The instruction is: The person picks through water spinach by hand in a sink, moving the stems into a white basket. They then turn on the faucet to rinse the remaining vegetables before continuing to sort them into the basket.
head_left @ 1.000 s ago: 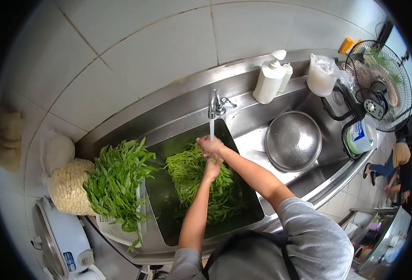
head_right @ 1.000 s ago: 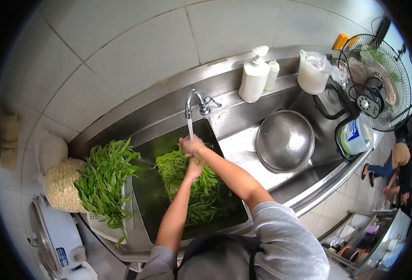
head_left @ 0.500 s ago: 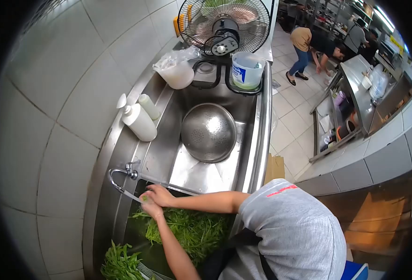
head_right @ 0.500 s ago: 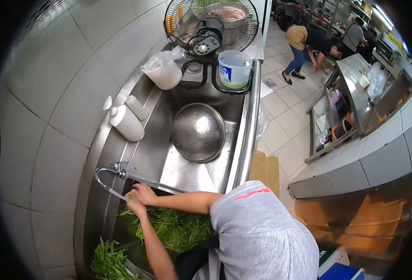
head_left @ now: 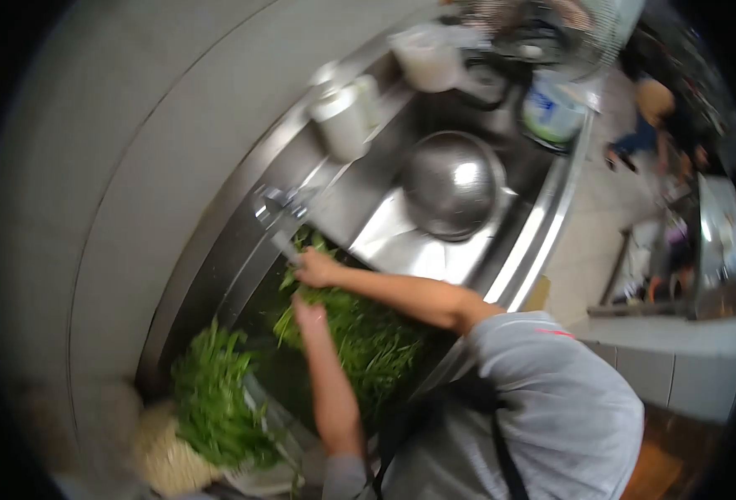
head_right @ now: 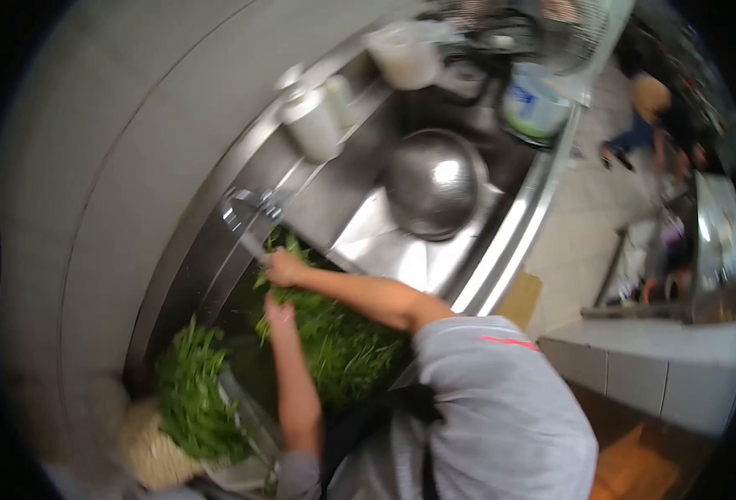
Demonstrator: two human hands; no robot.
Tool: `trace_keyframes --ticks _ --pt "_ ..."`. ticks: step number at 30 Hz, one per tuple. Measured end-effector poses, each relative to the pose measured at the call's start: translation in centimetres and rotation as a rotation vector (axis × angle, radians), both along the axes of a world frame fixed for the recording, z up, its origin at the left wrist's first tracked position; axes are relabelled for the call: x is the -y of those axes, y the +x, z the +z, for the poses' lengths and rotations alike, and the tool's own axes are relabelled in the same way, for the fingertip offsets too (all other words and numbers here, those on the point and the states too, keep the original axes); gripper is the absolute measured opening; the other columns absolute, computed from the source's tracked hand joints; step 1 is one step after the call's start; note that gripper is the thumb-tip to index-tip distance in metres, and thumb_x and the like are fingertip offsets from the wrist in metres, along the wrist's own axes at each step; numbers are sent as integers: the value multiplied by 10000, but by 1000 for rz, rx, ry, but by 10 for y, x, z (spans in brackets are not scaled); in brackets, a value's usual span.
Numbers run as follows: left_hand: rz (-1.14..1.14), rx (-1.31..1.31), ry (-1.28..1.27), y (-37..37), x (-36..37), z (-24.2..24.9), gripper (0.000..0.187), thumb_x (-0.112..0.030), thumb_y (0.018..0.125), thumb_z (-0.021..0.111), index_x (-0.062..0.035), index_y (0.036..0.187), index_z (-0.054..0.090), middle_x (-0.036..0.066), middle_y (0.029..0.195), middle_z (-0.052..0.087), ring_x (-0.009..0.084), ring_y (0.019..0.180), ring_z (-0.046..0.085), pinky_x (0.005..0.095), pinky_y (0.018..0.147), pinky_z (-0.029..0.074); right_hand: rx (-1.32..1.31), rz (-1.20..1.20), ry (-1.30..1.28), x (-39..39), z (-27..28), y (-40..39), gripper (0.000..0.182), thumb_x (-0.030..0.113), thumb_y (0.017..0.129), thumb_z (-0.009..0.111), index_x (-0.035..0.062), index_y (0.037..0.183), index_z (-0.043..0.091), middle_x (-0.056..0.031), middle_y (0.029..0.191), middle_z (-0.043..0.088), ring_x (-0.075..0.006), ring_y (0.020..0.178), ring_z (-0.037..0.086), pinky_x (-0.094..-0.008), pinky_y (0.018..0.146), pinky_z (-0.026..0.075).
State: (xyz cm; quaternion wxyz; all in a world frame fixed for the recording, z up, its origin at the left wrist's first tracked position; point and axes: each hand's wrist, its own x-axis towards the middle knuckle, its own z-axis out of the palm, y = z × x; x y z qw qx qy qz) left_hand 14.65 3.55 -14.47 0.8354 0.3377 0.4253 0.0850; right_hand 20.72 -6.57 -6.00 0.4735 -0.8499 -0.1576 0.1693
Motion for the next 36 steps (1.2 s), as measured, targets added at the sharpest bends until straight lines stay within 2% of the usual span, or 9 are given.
trace_keyframes --ticks 6,8,12,14,18,21,26,31,36 --pt "173 112 -194 -1 -12 5 273 -202 925 384 -23 1104 487 108 1025 555 222 916 540 356 813 458 55 451 319 30 3 -43 253 209 789 601 164 1036 634 -148 1193 526 -274 1223 390 -367 991 339" --pt "125 -8 -191 4 -9 13 267 -202 929 383 -23 1094 492 101 1001 562 224 895 550 348 789 472 -683 323 297 51 9 -29 299 301 811 622 106 1037 604 -120 1151 532 -212 1128 460 -347 955 367" --pt "-27 129 -268 7 -19 -30 247 -190 929 389 -21 1071 501 90 971 572 225 847 572 351 750 500 -671 -287 595 32 -13 4 569 390 808 626 56 1195 376 -124 914 572 -178 865 542 -343 739 465" --pt "-256 49 41 3 -14 -19 393 -281 906 472 3 1171 412 133 1141 503 244 959 538 417 798 486 -495 -101 560 22 -28 15 469 306 776 666 66 1133 479 -127 965 563 -174 848 552 -344 713 477" --pt "22 -217 194 -6 -25 -14 726 -348 879 527 -35 1374 98 175 1372 275 311 1128 444 486 946 373 -305 343 215 19 -10 34 392 212 691 711 87 1048 605 -131 903 610 -193 838 589 -340 718 491" --pt "-139 -182 486 -11 -15 26 660 -314 883 533 -23 1365 189 198 1346 331 315 1202 386 444 962 342 -190 459 -313 27 29 41 334 197 637 724 95 949 660 -150 832 646 -288 757 635 -361 692 518" --pt "-717 285 1278 9 19 33 425 -230 870 563 -13 1208 423 172 1144 529 276 983 522 369 837 397 82 290 -257 14 25 39 239 126 692 591 55 908 663 -195 851 632 -322 813 620 -364 713 498" --pt "-1095 -33 1272 22 14 40 447 -181 856 547 19 1224 390 201 1114 535 292 991 527 363 829 400 -146 158 66 16 -4 38 261 32 717 474 35 895 665 -165 753 640 -220 680 610 -320 650 481" --pt "-733 257 1084 20 10 30 386 -77 854 499 -10 1223 410 137 1024 580 189 946 540 299 767 415 -59 228 81 24 8 30 285 32 720 497 10 963 645 -155 791 654 -243 725 632 -320 645 481"
